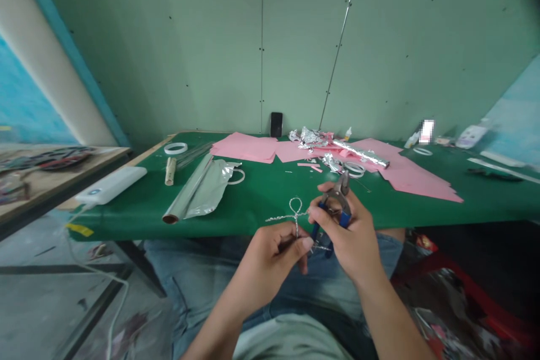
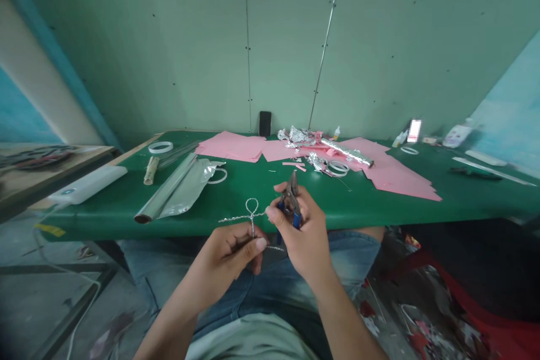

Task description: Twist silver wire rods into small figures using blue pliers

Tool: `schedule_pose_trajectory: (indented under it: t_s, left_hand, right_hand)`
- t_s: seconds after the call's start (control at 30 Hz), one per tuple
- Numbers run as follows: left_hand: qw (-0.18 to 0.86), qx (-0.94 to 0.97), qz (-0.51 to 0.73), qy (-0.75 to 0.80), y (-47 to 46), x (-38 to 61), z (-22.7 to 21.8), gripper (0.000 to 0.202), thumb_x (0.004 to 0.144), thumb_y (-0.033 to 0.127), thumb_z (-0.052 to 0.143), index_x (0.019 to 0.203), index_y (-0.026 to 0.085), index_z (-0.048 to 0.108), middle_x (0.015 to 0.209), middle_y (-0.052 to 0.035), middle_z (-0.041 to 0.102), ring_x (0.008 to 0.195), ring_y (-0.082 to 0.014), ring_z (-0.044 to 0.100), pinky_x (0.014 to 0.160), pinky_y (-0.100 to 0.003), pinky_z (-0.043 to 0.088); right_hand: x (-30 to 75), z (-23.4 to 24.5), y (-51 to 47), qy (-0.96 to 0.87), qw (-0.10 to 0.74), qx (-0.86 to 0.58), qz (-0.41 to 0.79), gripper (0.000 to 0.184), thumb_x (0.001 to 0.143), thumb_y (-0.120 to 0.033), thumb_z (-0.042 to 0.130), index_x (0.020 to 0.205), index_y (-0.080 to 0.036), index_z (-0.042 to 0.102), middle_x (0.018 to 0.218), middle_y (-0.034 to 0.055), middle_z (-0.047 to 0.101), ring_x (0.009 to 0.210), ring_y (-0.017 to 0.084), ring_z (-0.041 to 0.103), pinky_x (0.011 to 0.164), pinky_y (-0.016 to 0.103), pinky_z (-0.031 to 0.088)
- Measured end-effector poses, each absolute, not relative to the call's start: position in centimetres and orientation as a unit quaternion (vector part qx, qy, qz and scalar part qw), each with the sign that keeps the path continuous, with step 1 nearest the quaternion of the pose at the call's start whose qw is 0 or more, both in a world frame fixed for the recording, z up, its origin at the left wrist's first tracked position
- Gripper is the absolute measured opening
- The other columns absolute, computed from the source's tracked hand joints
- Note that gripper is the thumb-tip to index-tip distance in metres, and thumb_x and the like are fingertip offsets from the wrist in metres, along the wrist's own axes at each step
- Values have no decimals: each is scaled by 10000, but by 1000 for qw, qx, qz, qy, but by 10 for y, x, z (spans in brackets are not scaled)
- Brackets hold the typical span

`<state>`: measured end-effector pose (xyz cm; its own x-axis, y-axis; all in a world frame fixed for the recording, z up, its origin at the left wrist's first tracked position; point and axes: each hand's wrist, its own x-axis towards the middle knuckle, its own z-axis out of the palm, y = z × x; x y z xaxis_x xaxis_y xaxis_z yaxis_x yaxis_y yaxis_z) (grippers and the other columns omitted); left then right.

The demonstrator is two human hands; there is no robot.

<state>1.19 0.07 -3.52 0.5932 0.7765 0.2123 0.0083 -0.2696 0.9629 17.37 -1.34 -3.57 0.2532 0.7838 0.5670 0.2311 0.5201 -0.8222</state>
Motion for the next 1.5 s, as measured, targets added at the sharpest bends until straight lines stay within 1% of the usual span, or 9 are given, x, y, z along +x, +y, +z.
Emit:
schedule_pose_trajectory:
  t_s: [0.1,0.2,0.37,0.63,0.87,1.17,1.3,1.4,1.5]
  left_hand:
    - [554,659,418,289,1,14,-38,186,904,351,619,948,171,622,744,-4,630,597,-96,531,538,-195,435]
    - [561,588,505,291,0,18,-38,328,823,309,725,1091,198,571,830,-3,653,569,-80,546,505,-183,475]
    - [541,544,571,292,-5,25,-37,264,745,272,790,866,176,575,752,3,665,496,-66,523,413,-161,479]
    - [576,503,569,305,-6,29,-37,337,669,228,835,745,176,511,665,11,661,507,-83,556,395,-158,488]
    - [585,521,548,293,3,26,-38,297,739,256,794,820,175,519,720,39,640,427,-48,537,382,-155,466]
    - [612,454,588,270,13,28,-41,375,732,248,805,761,197,435,702,69,592,456,-76,581,454,-210,515]
    - [637,466,554,266,11,26,-40,293,750,276,798,876,192,547,754,52,596,522,-91,611,547,-253,572]
    - [669,489,499,253,12,19,-38,315,819,404,725,1008,172,628,832,-5,650,616,-136,675,640,-293,595]
    - [689,504,450,261,17,14,-38,326,828,454,702,880,133,673,811,-43,679,634,-160,700,646,-286,593]
  right_hand:
    - [175,-36,-17,-571,655,-464,173,219,847,-288,687,1057,-280,623,783,-56,654,642,102,602,638,241,490]
    - [175,-35,-21,-567,655,-476,151,207,851,-294,684,1048,-279,621,763,-56,633,617,106,595,596,241,469]
    - [171,-38,-25,-545,670,-483,144,226,846,-297,690,1054,-280,604,759,-56,613,599,113,598,582,255,468]
    - [169,-41,-27,-529,687,-471,164,246,851,-304,688,1071,-282,583,779,-47,607,617,120,599,591,265,474]
    - [179,-43,-19,-546,677,-450,204,221,884,-322,654,1099,-283,616,784,-40,612,634,115,592,625,266,481]
    - [180,-54,-29,-553,643,-465,254,256,855,-313,688,1100,-273,625,764,-41,639,613,110,603,577,229,468]
    - [177,-54,-27,-552,645,-487,206,199,856,-296,677,1048,-260,640,787,-34,643,635,107,593,600,226,466]
    - [180,-53,-27,-560,638,-495,188,182,845,-283,684,1020,-252,644,797,-32,631,627,102,562,597,228,454]
    - [184,-52,-29,-570,625,-495,201,176,847,-292,681,1013,-245,647,748,-38,608,582,99,528,557,231,428]
